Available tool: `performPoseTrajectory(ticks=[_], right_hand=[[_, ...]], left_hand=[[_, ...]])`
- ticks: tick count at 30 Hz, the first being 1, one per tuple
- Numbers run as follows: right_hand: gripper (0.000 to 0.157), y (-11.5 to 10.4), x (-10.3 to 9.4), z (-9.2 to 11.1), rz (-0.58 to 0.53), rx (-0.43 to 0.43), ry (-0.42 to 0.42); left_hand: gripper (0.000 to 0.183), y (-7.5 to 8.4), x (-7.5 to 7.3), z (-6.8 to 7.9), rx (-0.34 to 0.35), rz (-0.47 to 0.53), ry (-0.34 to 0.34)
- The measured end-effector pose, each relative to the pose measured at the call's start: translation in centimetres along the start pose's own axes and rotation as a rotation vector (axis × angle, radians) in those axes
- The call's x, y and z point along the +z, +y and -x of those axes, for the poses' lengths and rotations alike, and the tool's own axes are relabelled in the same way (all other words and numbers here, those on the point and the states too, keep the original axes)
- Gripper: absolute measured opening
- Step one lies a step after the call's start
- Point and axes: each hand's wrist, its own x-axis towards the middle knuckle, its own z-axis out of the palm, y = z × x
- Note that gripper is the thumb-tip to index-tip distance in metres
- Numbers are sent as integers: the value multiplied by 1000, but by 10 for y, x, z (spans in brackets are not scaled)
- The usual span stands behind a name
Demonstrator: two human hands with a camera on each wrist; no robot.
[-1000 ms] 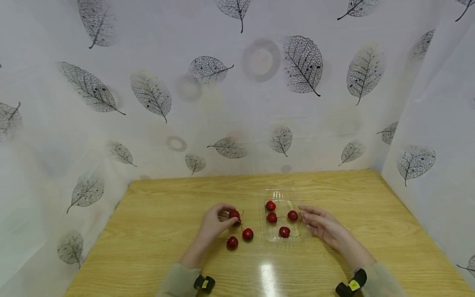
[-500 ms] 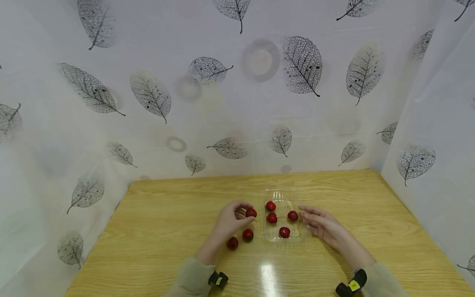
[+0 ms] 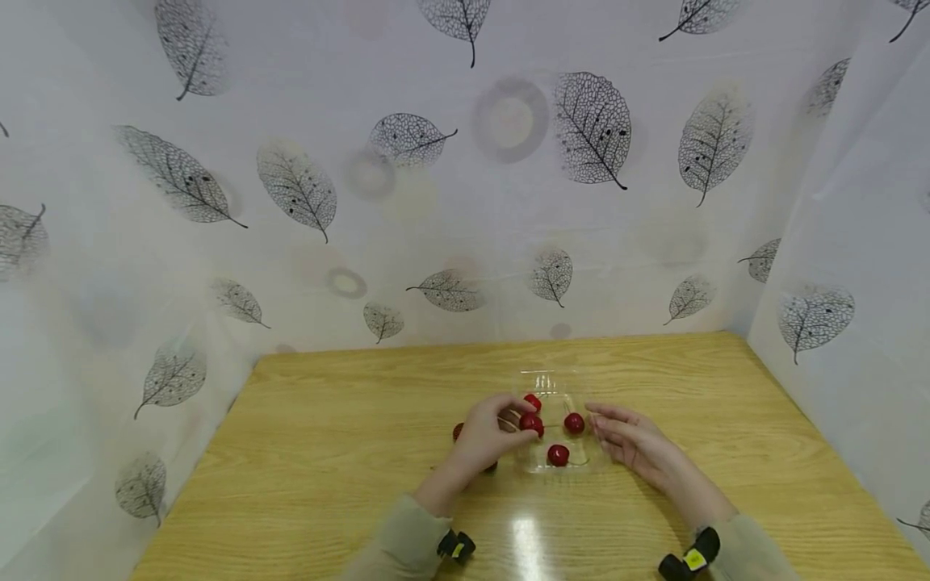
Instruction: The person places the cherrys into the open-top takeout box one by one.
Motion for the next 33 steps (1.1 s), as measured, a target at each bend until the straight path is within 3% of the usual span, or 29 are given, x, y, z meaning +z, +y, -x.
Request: performPoseTrajectory(ticks=[7, 16, 23, 33], right_hand=[[30, 1, -1, 0, 4, -15, -18], [28, 1, -2, -1, 14, 1, 10], [30, 3, -4, -1, 31, -14, -14], [31, 3, -5, 0, 21, -24, -44]], left_hand=[[30, 2, 11, -8, 54, -8, -26], [31, 8, 19, -18, 31, -86, -84], [30, 10, 27, -22, 46, -180, -152], [29, 11, 34, -21, 63, -264, -172]])
